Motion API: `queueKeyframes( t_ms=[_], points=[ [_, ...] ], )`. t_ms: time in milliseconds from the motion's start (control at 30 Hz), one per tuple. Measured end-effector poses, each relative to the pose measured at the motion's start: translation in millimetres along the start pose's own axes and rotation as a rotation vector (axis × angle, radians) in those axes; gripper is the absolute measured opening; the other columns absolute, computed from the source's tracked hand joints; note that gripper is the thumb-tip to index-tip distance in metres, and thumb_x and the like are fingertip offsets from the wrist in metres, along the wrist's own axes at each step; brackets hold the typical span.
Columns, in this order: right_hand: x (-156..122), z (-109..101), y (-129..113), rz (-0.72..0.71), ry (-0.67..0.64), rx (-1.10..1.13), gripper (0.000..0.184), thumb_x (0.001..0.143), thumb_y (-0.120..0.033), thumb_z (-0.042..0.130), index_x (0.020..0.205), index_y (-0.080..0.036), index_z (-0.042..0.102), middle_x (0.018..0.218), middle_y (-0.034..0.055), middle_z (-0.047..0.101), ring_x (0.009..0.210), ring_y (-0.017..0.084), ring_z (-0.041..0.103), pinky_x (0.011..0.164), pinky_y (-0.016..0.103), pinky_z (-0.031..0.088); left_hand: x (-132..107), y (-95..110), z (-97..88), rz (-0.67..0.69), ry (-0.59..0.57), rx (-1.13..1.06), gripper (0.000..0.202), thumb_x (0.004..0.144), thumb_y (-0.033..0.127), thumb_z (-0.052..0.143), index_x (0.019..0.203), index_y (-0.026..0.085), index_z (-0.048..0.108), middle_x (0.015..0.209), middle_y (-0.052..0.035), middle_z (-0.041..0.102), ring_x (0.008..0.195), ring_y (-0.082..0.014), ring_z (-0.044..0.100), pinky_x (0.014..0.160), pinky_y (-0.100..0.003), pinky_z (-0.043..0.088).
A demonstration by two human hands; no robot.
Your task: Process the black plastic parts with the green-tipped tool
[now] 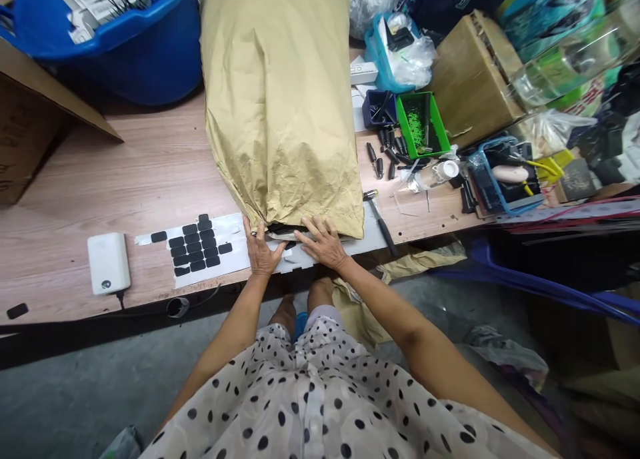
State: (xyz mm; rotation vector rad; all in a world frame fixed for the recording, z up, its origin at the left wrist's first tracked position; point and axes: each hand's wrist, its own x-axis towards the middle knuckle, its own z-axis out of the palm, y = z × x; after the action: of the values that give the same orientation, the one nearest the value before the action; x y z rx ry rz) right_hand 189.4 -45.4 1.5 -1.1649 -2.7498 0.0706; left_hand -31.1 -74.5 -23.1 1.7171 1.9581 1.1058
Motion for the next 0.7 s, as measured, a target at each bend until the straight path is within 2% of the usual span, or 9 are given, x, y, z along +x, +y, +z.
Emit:
queueKeyframes(
  t_ms=[233, 367, 467, 600, 700],
  points=[
    [-11, -13, 12, -0.005, -0.147, 0.048, 0.047, 0.103, -0.026, 0.043, 0.148, -0.032, 0.052, 0.157, 0.0064, 0.049, 0.151, 0.023, 0.036, 0.123, 0.049, 0.023, -11, 12, 1.5, -0.107, 0.084, 0.038, 0.111, 0.074, 0.058, 0.082, 0.155, 0.016, 0.019, 0.168, -0.0318, 0.006, 0.158, -0.042, 0.008, 0.121, -0.063, 0.029],
    [-23, -17, 12, -0.064, -0.123, 0.068, 0.05, 0.101, -0.021, 0.042, 0.147, -0.035, 0.052, 0.156, 0.0041, 0.051, 0.15, 0.021, 0.038, 0.123, 0.047, 0.023, -24, 16, 4.6, -0.18, 0.06, 0.025, 0.116, 0.074, 0.062, 0.08, 0.156, 0.012, 0.015, 0.167, -0.034, 0.006, 0.157, -0.0436, 0.007, 0.122, -0.064, 0.026],
    [-32, -19, 6, -0.05, -0.089, 0.078, 0.047, 0.101, -0.024, 0.044, 0.145, -0.035, 0.055, 0.155, 0.0041, 0.052, 0.149, 0.022, 0.039, 0.122, 0.046, 0.023, -30, 12, 4.4, -0.226, 0.034, 0.031, 0.121, 0.073, 0.065, 0.078, 0.157, 0.007, 0.013, 0.165, -0.036, 0.013, 0.157, -0.0444, 0.01, 0.124, -0.063, 0.023],
    [-60, -28, -5, 0.101, 0.011, 0.045, 0.041, 0.1, -0.027, 0.048, 0.138, -0.032, 0.062, 0.15, 0.0067, 0.057, 0.147, 0.026, 0.04, 0.121, 0.049, 0.025, -31, 7, 1.2, -0.242, 0.002, 0.034, 0.128, 0.071, 0.066, 0.078, 0.157, -0.001, 0.012, 0.163, -0.038, 0.016, 0.156, -0.0454, 0.012, 0.126, -0.06, 0.02],
    [-110, -33, -21, 0.321, 0.12, 0.016, 0.039, 0.098, -0.026, 0.05, 0.134, -0.028, 0.065, 0.144, 0.0093, 0.06, 0.143, 0.029, 0.044, 0.118, 0.051, 0.03, -31, 5, -1.4, -0.25, -0.013, 0.015, 0.133, 0.07, 0.066, 0.078, 0.157, -0.005, 0.008, 0.164, -0.0383, 0.014, 0.157, -0.0451, 0.008, 0.126, -0.059, 0.018]
  ],
)
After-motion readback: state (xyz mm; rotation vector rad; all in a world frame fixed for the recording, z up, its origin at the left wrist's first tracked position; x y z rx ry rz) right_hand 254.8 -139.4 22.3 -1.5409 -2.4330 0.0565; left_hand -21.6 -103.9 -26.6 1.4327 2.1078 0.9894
